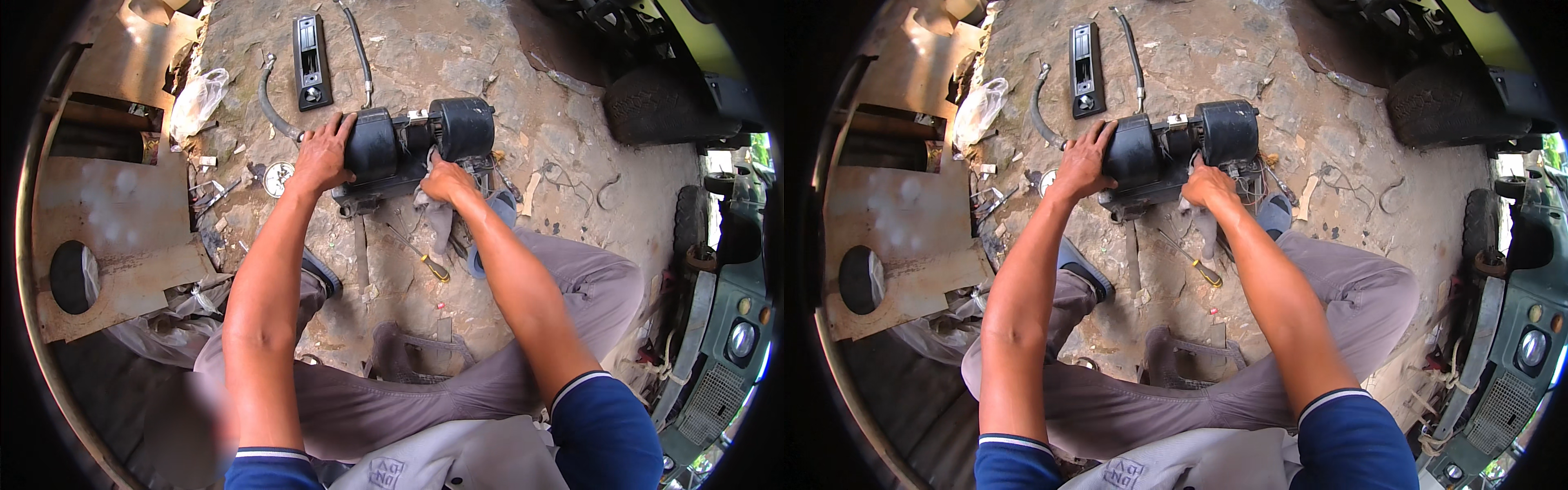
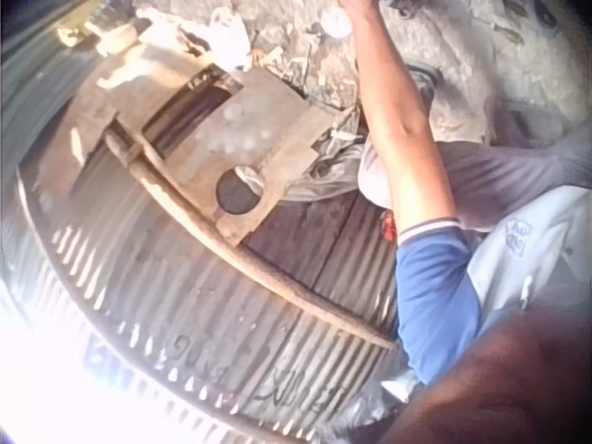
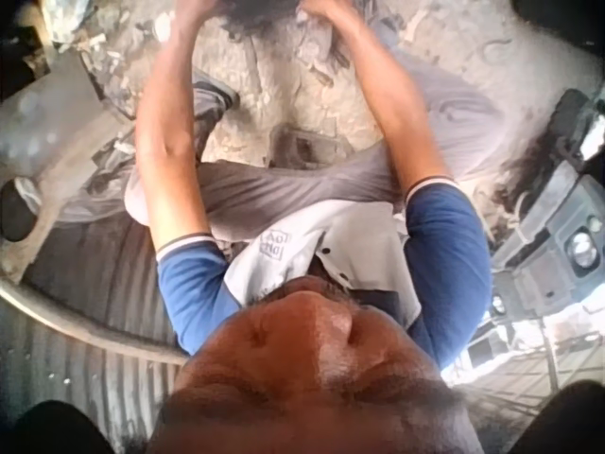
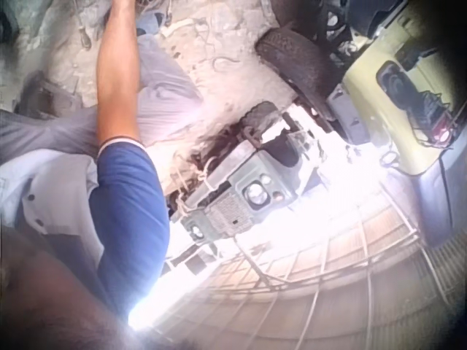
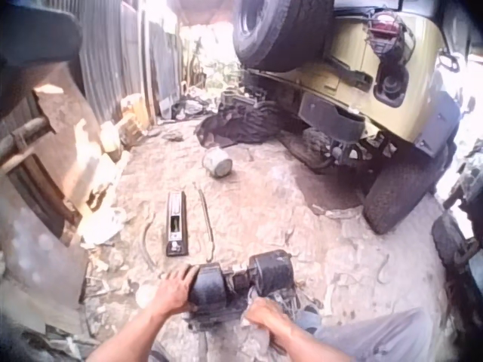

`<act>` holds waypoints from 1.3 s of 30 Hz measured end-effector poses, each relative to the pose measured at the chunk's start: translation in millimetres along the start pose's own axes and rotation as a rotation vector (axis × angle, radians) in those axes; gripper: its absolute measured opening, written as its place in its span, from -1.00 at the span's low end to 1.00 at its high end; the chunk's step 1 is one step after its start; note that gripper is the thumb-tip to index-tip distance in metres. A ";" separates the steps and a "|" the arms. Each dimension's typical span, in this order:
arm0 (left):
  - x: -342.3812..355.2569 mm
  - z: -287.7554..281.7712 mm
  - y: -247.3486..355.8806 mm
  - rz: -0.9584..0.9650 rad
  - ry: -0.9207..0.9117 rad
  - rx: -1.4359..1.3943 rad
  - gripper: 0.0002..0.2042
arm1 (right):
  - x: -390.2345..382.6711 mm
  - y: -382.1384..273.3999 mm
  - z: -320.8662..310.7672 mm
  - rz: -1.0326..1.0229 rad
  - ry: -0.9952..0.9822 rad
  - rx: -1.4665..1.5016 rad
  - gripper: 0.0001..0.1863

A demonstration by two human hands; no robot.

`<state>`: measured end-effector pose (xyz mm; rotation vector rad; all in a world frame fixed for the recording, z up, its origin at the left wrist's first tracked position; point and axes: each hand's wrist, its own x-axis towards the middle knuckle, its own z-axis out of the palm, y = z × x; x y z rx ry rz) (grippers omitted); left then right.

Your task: The person manipulates a blower motor assembly while sitting on the ground, using a screwdriver and wiping the components with a cloth.

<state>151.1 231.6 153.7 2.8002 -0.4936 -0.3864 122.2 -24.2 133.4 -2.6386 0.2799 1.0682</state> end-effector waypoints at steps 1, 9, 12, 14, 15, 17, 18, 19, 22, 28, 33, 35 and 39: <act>0.1 -0.1 1.3 0.008 0.011 0.004 0.19 | 8.6 0.7 1.3 0.013 -0.004 -0.002 -0.26; 1.5 -1.5 -4.1 0.009 -0.010 -0.012 0.20 | 4.1 -10.0 -2.0 0.020 -0.162 -0.087 -0.37; 7.5 -1.9 -0.3 0.012 -0.010 -0.013 0.20 | -13.1 11.2 1.4 -0.041 -0.146 -0.095 -0.21; 7.2 -3.4 -0.7 0.012 -0.019 -0.009 0.20 | -26.1 10.5 -3.4 -0.058 -0.089 -0.009 -0.18; 6.9 -3.6 -1.1 0.011 -0.011 0.002 0.20 | -32.5 4.8 -5.0 -0.069 -0.066 0.035 -0.16; 7.2 -6.1 -0.5 0.015 0.004 0.025 0.18 | -18.3 -1.5 3.8 -0.113 -0.102 0.018 -0.15; 7.9 -6.8 0.0 0.024 0.003 0.006 0.18 | -8.6 -5.4 4.7 -0.137 -0.117 -0.007 -0.17; 8.8 -7.1 0.8 0.031 0.001 0.011 0.18 | 0.3 -8.2 5.4 -0.162 -0.132 -0.032 -0.18; 8.2 -4.0 4.2 0.029 -0.006 0.019 0.18 | 25.5 -11.2 5.8 -0.208 -0.161 -0.096 -0.22; 10.1 -5.2 0.6 0.013 -0.028 0.034 0.19 | 36.6 -47.3 3.4 -0.183 -0.207 -0.163 -0.57; 15.7 -9.6 3.9 0.016 -0.050 0.055 0.19 | 49.7 -24.9 -8.0 -0.280 -0.237 -0.048 -0.51; 23.7 -9.3 11.9 0.036 -0.057 0.052 0.19 | 63.6 2.2 -4.0 -0.360 -0.349 -0.206 -0.50; 13.3 -9.2 -2.9 0.001 -0.049 0.034 0.18 | -30.5 3.6 -34.5 -0.209 0.041 -0.051 -0.50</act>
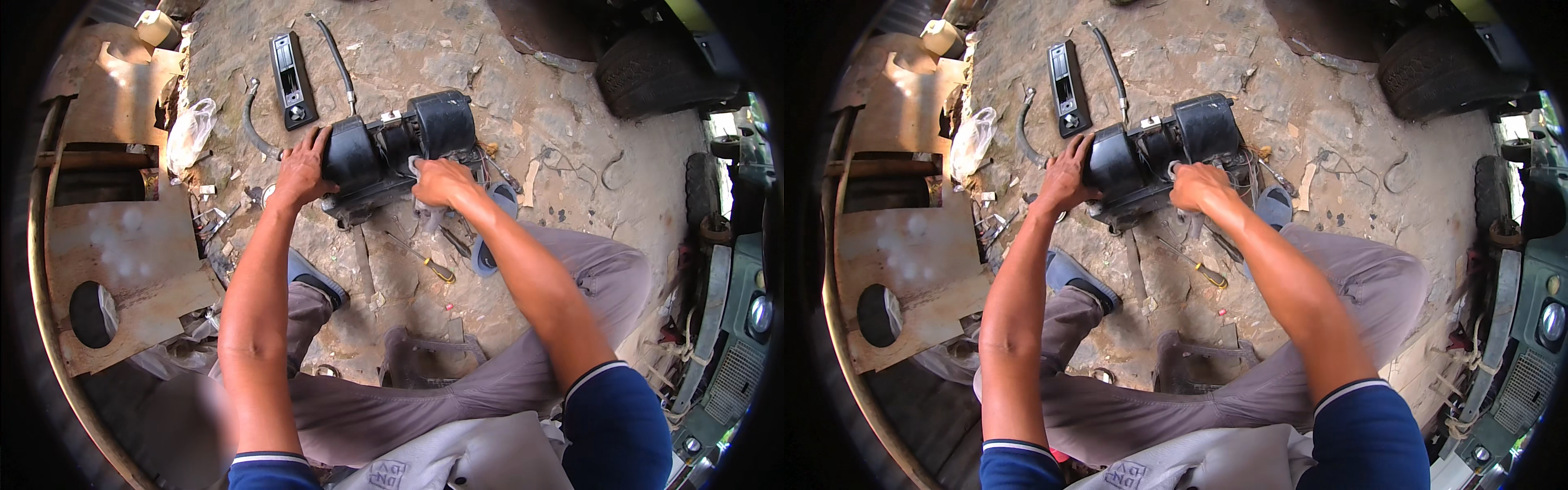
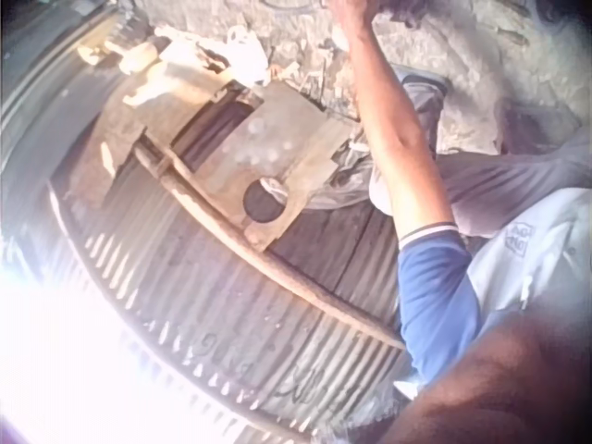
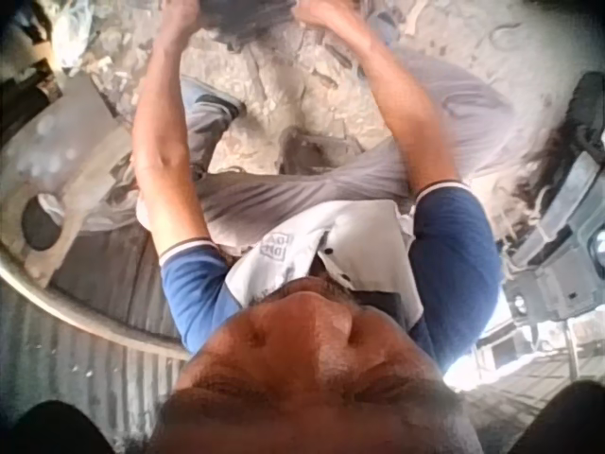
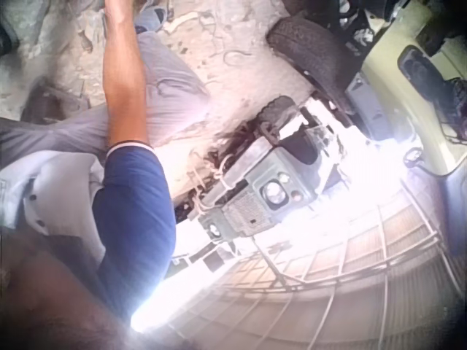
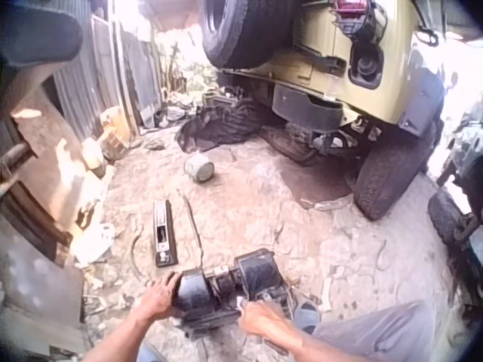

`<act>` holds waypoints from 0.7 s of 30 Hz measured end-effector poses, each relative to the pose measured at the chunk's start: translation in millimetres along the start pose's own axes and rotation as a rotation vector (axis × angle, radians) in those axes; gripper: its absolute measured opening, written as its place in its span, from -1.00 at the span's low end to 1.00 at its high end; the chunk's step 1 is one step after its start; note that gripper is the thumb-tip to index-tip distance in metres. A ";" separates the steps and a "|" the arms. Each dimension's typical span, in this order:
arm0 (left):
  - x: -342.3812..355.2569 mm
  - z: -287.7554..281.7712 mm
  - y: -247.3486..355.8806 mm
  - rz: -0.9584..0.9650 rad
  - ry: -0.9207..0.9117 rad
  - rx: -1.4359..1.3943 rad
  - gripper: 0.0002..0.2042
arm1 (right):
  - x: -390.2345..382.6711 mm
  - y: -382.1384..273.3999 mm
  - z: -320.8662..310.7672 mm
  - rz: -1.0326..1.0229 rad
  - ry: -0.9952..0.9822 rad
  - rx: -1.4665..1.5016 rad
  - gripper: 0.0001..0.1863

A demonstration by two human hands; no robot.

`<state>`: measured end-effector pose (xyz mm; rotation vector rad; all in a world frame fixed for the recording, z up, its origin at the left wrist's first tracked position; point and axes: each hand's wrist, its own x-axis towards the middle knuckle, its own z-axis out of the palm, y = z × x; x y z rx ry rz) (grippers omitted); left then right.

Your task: The person manipulates a blower motor assembly while sitting on the ground, using a screwdriver and wiping the components with a cloth.

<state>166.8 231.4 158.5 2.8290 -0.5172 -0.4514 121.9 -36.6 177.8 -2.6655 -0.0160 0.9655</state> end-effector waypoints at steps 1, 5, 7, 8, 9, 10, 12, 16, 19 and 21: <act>1.3 -1.9 -0.5 -0.001 0.003 0.001 0.19 | -14.0 -0.6 -1.1 -0.002 0.016 0.049 -0.47; 2.9 1.4 -2.5 0.035 0.034 -0.002 0.19 | -35.8 -22.2 46.4 -0.013 0.040 0.214 -0.31; 1.1 -0.3 3.3 0.021 0.014 0.001 0.20 | -10.6 -25.2 80.6 0.083 -0.005 0.225 -0.19; 1.2 -1.5 4.6 0.009 0.008 0.004 0.20 | 3.0 -24.9 86.2 0.109 0.003 0.214 -0.20; 0.8 -0.2 4.4 0.020 0.019 -0.009 0.19 | 13.2 -26.1 90.9 0.136 0.004 0.206 -0.21; 1.5 0.7 4.3 0.031 0.030 -0.021 0.19 | 23.7 -25.6 93.8 0.163 0.004 0.197 -0.21; -0.1 4.0 2.3 0.035 0.037 -0.032 0.19 | 41.7 -24.1 89.6 0.121 -0.006 0.196 -0.30; -0.8 3.0 -1.0 0.023 0.040 -0.028 0.18 | 58.7 -31.6 66.0 0.087 -0.022 0.149 -0.49; -2.5 4.5 2.4 0.014 0.036 -0.014 0.18 | 65.5 -39.3 47.1 0.114 -0.031 0.138 -0.59; -3.1 7.3 5.0 0.014 0.035 0.003 0.17 | 73.7 -39.6 41.4 0.112 -0.102 0.081 -0.58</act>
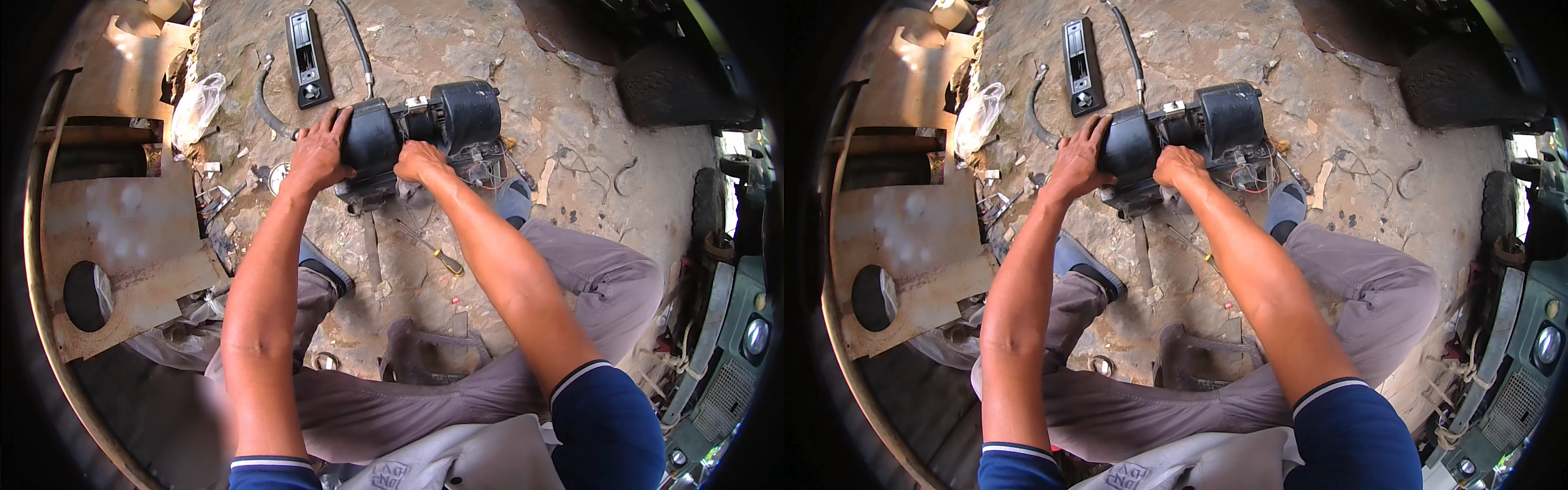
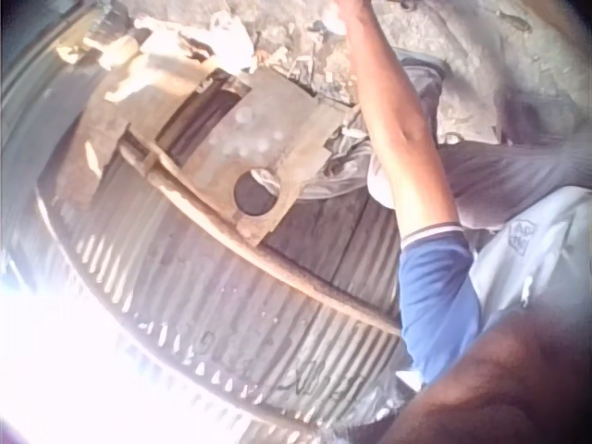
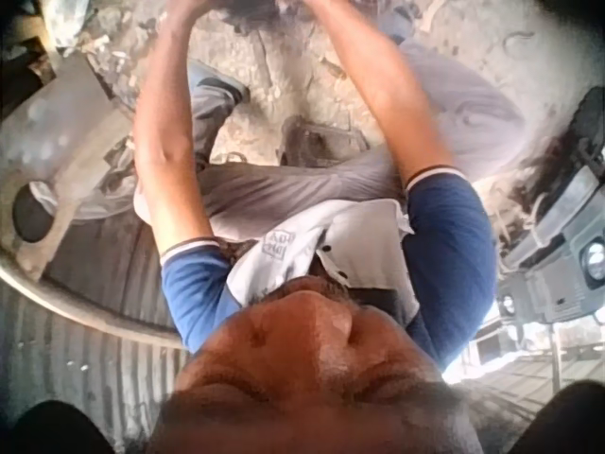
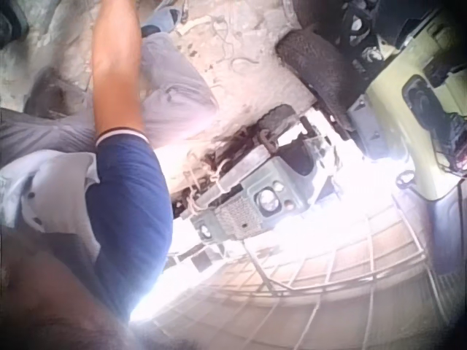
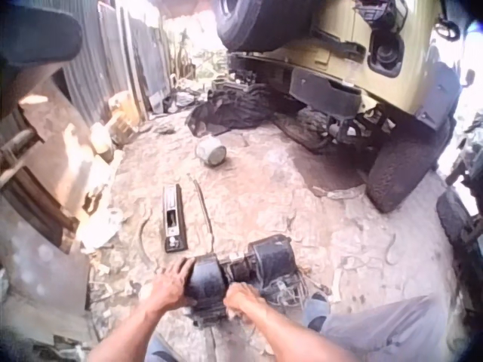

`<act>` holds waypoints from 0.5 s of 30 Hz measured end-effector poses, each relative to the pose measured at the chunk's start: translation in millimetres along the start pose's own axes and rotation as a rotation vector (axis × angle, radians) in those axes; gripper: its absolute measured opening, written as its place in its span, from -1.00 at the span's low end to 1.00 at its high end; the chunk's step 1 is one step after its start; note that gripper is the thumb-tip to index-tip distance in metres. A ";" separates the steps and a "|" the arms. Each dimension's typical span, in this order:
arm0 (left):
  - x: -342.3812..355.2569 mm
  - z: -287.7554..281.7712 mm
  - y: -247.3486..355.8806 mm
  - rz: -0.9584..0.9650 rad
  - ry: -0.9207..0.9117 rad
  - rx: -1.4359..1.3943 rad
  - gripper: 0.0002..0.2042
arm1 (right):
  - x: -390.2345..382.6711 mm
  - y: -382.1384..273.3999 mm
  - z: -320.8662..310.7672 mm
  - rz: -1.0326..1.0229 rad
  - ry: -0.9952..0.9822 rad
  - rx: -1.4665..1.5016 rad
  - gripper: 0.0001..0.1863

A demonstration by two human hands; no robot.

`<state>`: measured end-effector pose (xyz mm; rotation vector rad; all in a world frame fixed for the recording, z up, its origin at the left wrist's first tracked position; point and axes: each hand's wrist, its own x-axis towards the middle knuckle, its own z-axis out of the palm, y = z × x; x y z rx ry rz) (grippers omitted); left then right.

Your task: The person manipulates a blower motor assembly while sitting on the ground, using a screwdriver and wiping the components with a cloth.

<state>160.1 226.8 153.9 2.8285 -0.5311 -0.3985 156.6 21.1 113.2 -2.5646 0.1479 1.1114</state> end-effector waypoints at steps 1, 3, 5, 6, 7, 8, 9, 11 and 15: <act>-1.4 0.9 -3.0 0.003 -0.008 -0.004 0.17 | 1.3 0.0 -0.7 -0.007 -0.025 -0.008 -0.57; 2.8 -3.1 -6.5 0.021 -0.001 -0.021 0.17 | 0.5 8.1 1.4 -0.034 -0.039 -0.028 -0.58; 2.3 -4.2 -2.3 0.021 0.004 -0.022 0.18 | -4.3 18.7 5.2 -0.103 -0.064 -0.099 -0.58; -0.2 -4.1 -1.7 0.020 -0.001 -0.028 0.18 | -10.4 26.2 9.6 -0.160 -0.084 -0.155 -0.58; -2.5 -3.5 -0.1 0.022 -0.005 -0.034 0.18 | -17.2 35.6 13.1 -0.216 -0.103 -0.212 -0.57; -4.8 -2.3 2.1 0.011 -0.010 -0.029 0.20 | -28.6 41.4 7.8 -0.240 -0.297 -0.236 -0.55; -5.9 -1.4 2.1 0.002 -0.011 -0.022 0.20 | -43.2 49.1 1.7 -0.258 -0.491 -0.262 -0.52; -3.9 -1.2 3.9 -0.007 -0.008 -0.015 0.20 | -73.1 68.4 -0.7 -0.233 -0.267 -0.244 -0.50; -9.2 -2.1 0.1 -0.010 -0.004 -0.015 0.21 | -119.9 86.9 -19.1 -0.185 0.016 0.172 -0.50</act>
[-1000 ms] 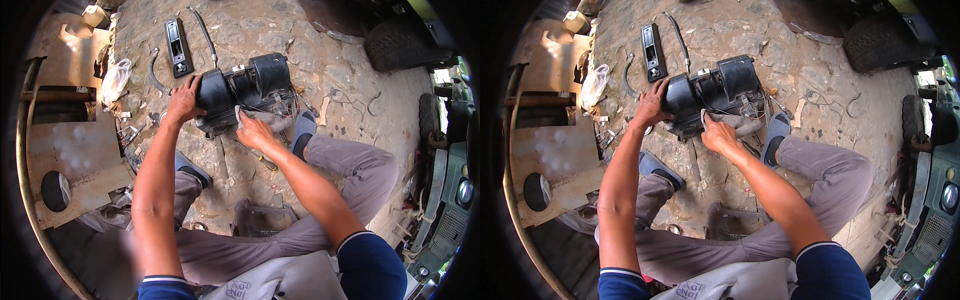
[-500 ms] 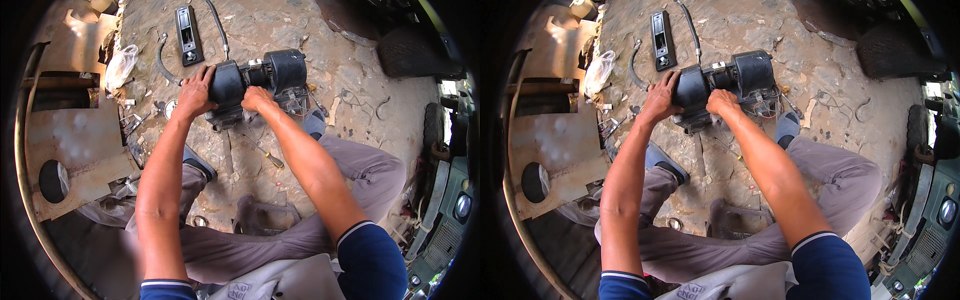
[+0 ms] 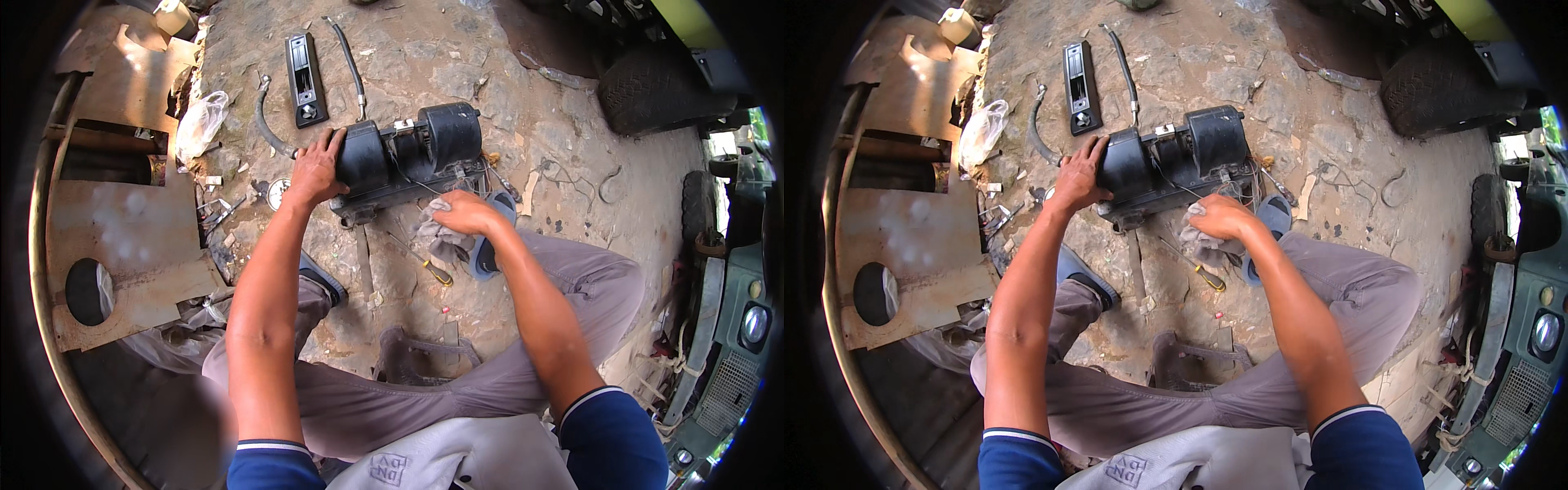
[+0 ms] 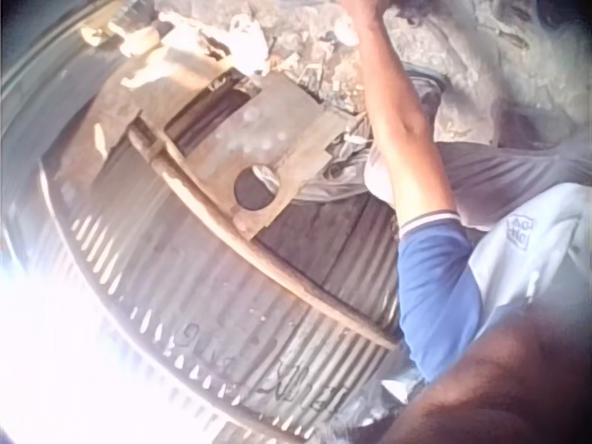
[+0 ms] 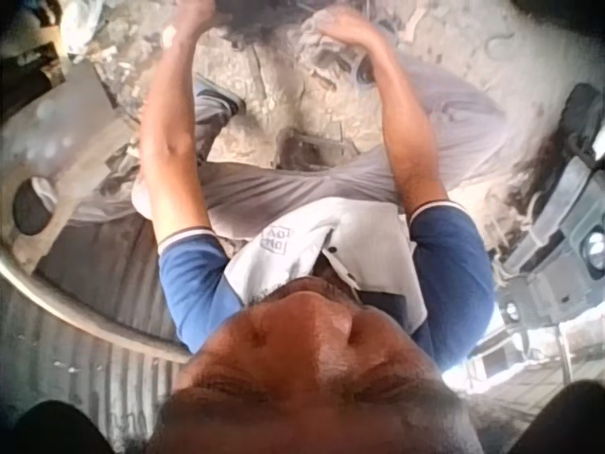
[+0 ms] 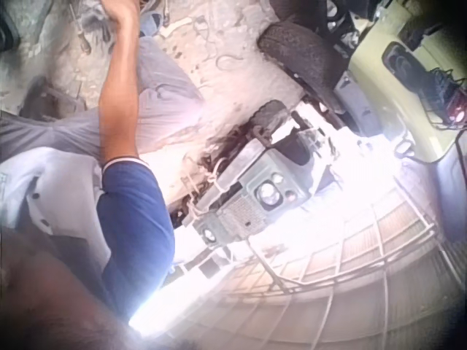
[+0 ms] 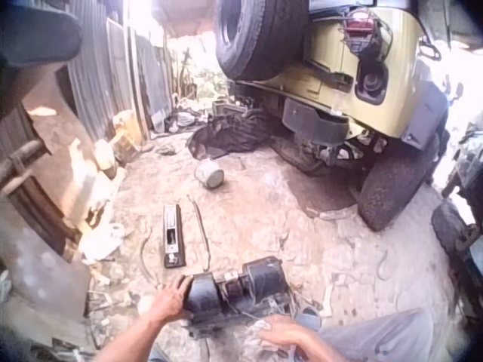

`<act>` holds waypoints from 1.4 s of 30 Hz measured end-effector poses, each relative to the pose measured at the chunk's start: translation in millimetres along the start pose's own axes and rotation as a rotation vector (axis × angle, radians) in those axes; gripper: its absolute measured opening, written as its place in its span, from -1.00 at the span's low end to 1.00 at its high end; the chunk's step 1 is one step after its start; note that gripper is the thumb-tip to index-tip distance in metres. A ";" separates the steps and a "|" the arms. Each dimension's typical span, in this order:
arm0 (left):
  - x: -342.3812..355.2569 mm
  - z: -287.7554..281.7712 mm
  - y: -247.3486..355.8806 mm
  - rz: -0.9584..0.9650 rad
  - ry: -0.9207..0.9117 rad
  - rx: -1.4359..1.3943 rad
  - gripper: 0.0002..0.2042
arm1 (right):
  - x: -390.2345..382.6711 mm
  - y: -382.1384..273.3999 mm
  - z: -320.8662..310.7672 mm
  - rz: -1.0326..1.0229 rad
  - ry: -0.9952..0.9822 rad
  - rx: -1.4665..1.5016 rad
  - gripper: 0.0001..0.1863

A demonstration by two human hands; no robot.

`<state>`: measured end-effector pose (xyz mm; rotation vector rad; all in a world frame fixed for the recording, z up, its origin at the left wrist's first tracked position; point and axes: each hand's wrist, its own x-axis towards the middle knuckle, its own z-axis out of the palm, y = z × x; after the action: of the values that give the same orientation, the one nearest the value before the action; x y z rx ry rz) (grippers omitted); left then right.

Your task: The person manipulates a blower motor assembly while sitting on the ground, using a screwdriver and wiping the components with a cloth.

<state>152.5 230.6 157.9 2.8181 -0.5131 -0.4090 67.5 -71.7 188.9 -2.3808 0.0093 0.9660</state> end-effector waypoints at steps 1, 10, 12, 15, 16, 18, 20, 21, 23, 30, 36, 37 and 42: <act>-4.8 -0.8 -3.7 -0.012 0.004 0.015 0.22 | -19.7 -14.4 -15.8 -0.014 0.055 0.078 -0.52; -24.6 11.8 9.5 0.004 0.065 0.028 0.21 | -39.4 16.9 63.1 -0.188 0.513 0.430 -0.69; -14.4 1.9 8.4 0.030 0.104 -0.003 0.21 | -44.1 7.4 42.3 -0.139 0.493 0.395 -0.67; -21.9 9.1 12.3 0.012 0.058 -0.002 0.19 | -40.2 40.2 55.6 -0.148 0.440 0.251 -0.61; -19.0 7.0 12.2 0.011 0.049 -0.002 0.19 | -39.2 46.0 49.9 -0.213 0.521 0.259 -0.60; -20.6 11.5 10.7 0.024 0.065 -0.009 0.20 | -48.6 43.1 53.9 -0.175 0.421 0.429 -0.61; -22.3 11.0 9.7 0.018 0.068 -0.023 0.21 | -48.6 41.0 53.6 -0.007 0.078 0.717 -0.65; -19.4 8.8 11.6 0.012 0.044 -0.021 0.20 | -47.3 40.7 47.7 -0.020 0.088 0.856 -0.64; -14.2 5.6 13.6 0.023 0.053 -0.019 0.20 | -48.0 42.5 34.9 -0.045 0.093 1.136 -0.61; -19.8 7.3 8.1 0.001 0.034 -0.015 0.20 | -72.9 10.8 -15.5 -0.234 -0.083 1.413 -0.44; -18.4 5.7 8.6 0.003 0.042 -0.014 0.20 | -18.3 27.1 112.5 0.200 -0.305 1.323 -0.60; -17.6 5.4 8.6 0.001 0.057 -0.006 0.20 | -22.9 21.8 117.3 0.232 -0.259 1.523 -0.60; -12.3 5.8 7.5 0.000 0.047 -0.001 0.20 | -14.2 17.9 125.2 0.146 -0.150 0.704 -0.45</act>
<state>137.3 227.3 157.5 2.8196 -0.5024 -0.3420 -26.7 -26.5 116.4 -1.6750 0.4041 0.9985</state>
